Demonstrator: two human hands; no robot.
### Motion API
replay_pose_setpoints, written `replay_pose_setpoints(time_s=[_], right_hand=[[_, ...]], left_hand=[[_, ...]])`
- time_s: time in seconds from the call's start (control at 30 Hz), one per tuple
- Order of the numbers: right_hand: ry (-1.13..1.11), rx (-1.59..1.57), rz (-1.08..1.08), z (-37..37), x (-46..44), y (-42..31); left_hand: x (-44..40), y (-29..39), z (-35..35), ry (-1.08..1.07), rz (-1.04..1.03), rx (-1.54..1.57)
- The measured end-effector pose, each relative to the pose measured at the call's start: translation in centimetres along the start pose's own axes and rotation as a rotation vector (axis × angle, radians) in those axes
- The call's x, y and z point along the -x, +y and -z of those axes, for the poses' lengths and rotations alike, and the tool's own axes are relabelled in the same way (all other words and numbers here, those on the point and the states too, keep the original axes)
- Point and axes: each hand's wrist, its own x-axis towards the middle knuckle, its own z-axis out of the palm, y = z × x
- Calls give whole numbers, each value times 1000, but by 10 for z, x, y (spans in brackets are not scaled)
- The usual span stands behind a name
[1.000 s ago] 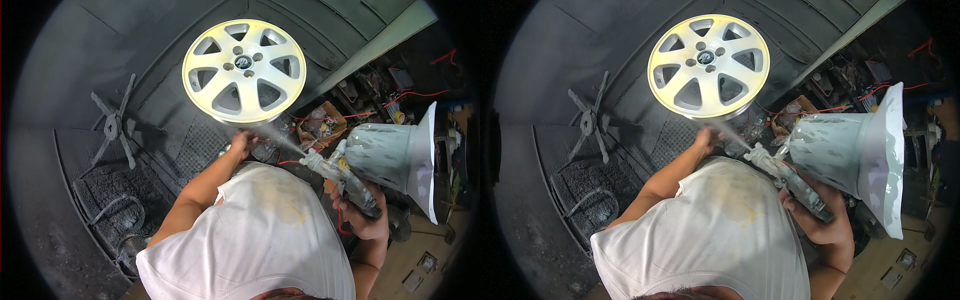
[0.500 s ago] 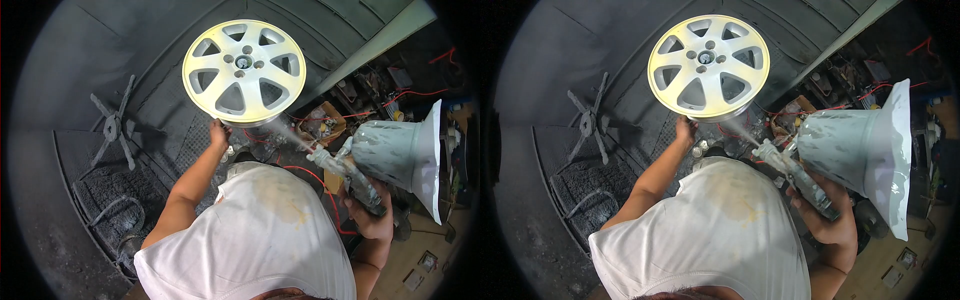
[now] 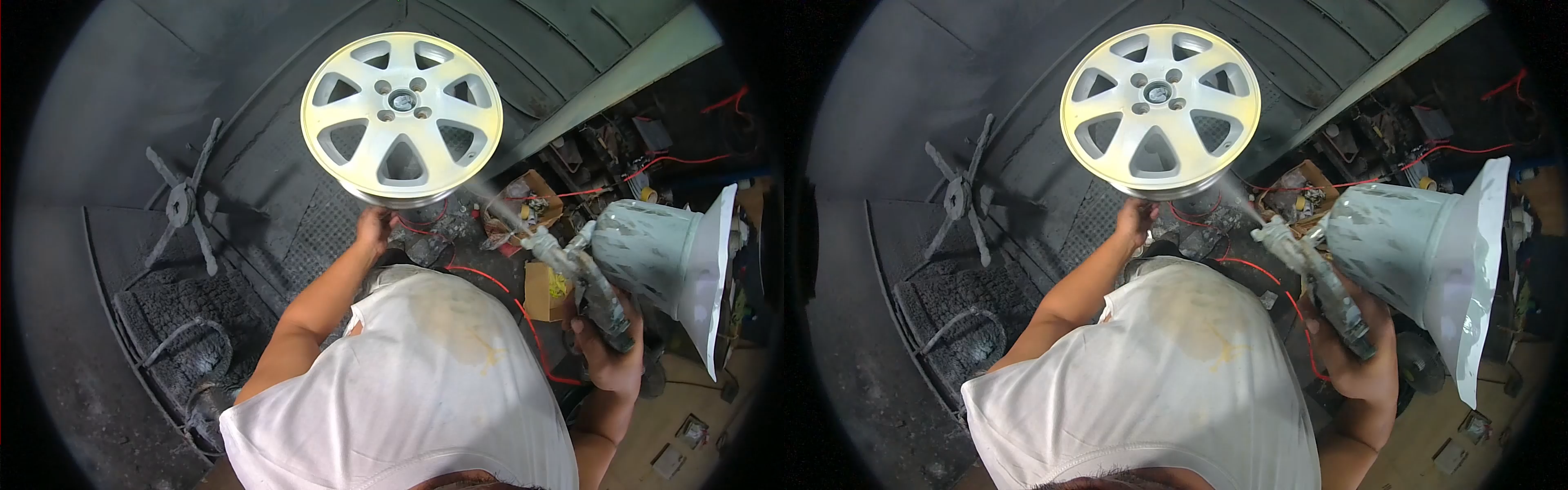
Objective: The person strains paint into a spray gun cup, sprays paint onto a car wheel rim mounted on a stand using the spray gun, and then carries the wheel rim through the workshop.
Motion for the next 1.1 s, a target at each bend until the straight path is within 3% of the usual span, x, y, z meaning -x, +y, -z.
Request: replay_pose_setpoints(time_s=[0.1,0.27,0.5,0.6,0.7,0.77,1.0,1.1], right_hand=[[100,94,-10,-4,-3,-9],[-67,-46,-84,-3,-5,-10],[-242,48,-46,-7,-20,-20],[-140,14,25,-20,-29,-27],[-79,42,-57,-21,-47,-49],[17,183,-84,-14,-56,-58],[13,154,-67,-23,-93,-92],[-41,150,-122,-28,-112,-96]], left_hand=[[-9,28,19,74,-35,46],[3,60,15,169,-52,15],[-6,97,14,278,-105,-33],[-24,123,23,262,-158,-109],[-33,136,27,220,-205,-196],[-33,128,25,173,-207,-282],[-20,33,8,273,-320,-177],[16,0,-27,231,-158,-89]])
